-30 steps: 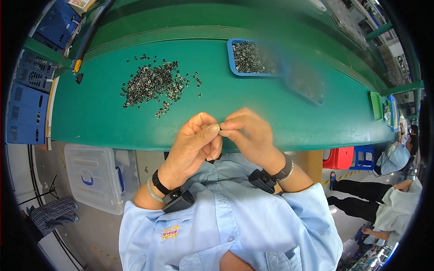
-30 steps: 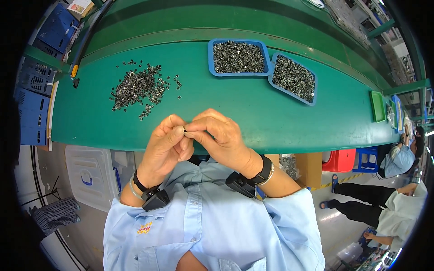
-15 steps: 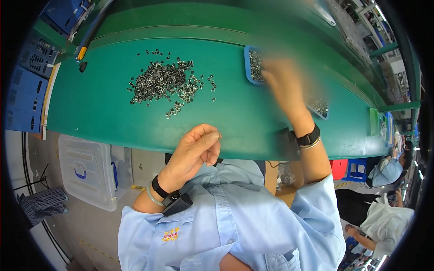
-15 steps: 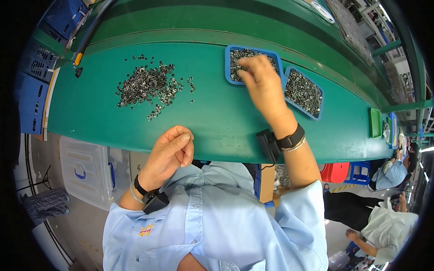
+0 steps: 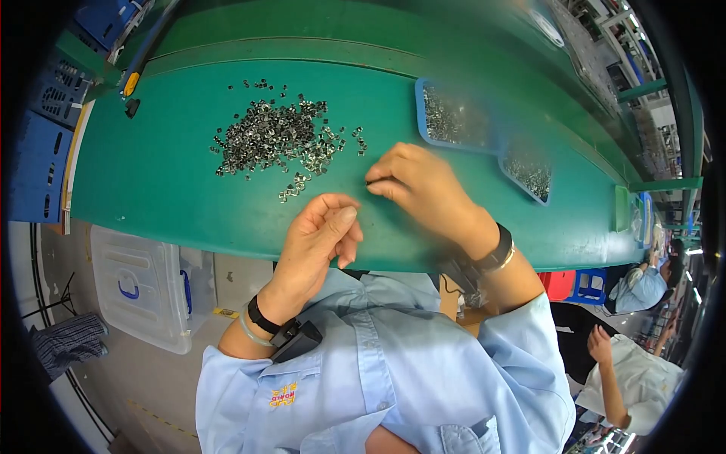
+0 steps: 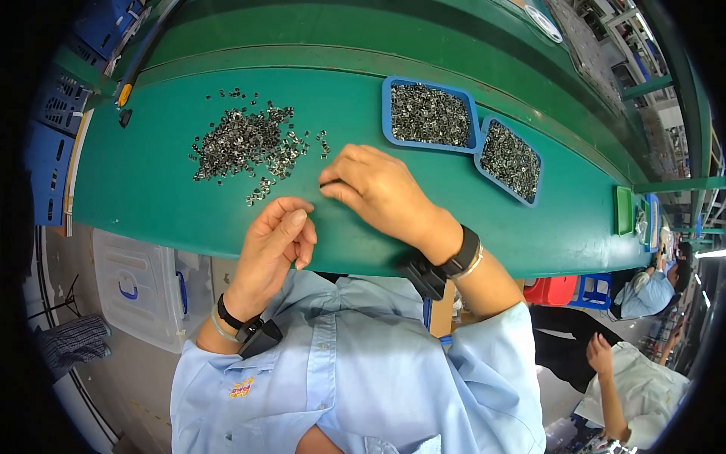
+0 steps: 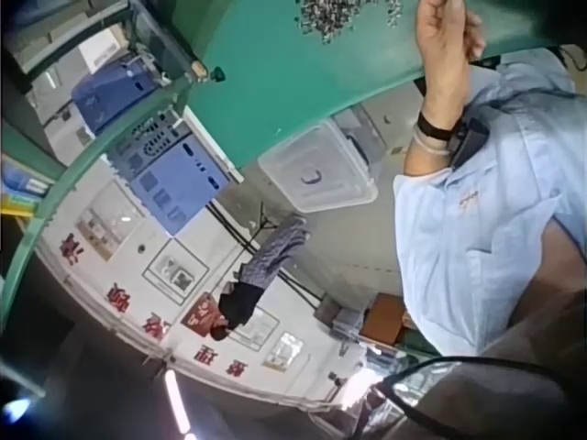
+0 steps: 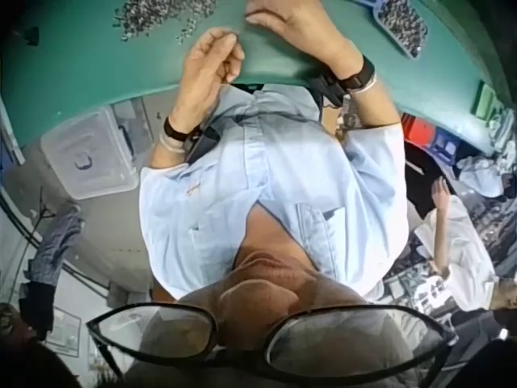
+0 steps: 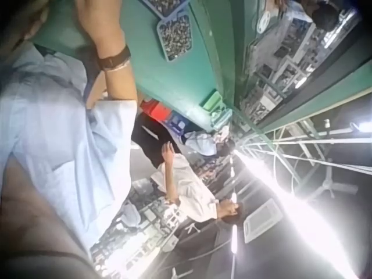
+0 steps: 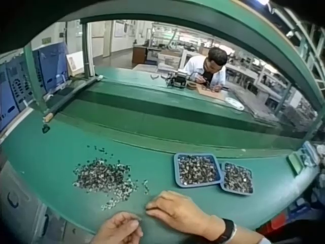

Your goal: Assemble small metal components on a factory production line.

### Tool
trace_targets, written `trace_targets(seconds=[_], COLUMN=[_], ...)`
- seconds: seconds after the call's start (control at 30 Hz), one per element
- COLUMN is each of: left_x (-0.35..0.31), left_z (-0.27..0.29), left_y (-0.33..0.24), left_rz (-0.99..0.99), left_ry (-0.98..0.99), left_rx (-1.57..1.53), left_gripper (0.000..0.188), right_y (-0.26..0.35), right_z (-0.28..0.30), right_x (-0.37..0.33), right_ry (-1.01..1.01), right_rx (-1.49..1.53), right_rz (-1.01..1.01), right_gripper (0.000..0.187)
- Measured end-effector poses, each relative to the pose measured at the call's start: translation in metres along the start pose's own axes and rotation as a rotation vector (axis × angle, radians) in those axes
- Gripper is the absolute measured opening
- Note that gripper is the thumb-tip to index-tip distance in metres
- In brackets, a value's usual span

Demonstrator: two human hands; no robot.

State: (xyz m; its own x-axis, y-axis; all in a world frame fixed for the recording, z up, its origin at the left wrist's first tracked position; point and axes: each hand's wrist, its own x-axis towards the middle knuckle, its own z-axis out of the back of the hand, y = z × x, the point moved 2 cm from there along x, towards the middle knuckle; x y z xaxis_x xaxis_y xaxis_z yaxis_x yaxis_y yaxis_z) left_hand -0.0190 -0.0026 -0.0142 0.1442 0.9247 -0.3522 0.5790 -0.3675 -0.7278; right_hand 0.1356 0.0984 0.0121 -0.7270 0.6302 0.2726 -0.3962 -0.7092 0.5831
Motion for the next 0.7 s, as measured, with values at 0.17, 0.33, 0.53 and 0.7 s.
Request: trace_targets(seconds=[0.17, 0.33, 0.53, 0.7], left_x=[0.008, 0.012, 0.007, 0.004], left_z=[-0.013, -0.017, -0.028, -0.035], left_y=[0.002, 0.013, 0.015, 0.019], left_rz=[0.048, 0.092, 0.068, 0.002], left_ry=[0.087, 0.260, 0.261, 0.151], left_rx=[-0.036, -0.178, -0.142, -0.026], left_gripper=[0.017, 0.020, 0.022, 0.022], right_y=[0.019, 0.026, 0.032, 0.034], right_z=[0.009, 0.009, 0.005, 0.004], right_x=[-0.023, -0.040, -0.054, -0.061], right_ry=[-0.100, -0.172, -0.294, -0.398], right_rx=[0.103, 0.135, 0.178, 0.119], right_rz=[0.013, -0.030, -0.068, -0.078], right_gripper=[0.014, 0.018, 0.020, 0.019])
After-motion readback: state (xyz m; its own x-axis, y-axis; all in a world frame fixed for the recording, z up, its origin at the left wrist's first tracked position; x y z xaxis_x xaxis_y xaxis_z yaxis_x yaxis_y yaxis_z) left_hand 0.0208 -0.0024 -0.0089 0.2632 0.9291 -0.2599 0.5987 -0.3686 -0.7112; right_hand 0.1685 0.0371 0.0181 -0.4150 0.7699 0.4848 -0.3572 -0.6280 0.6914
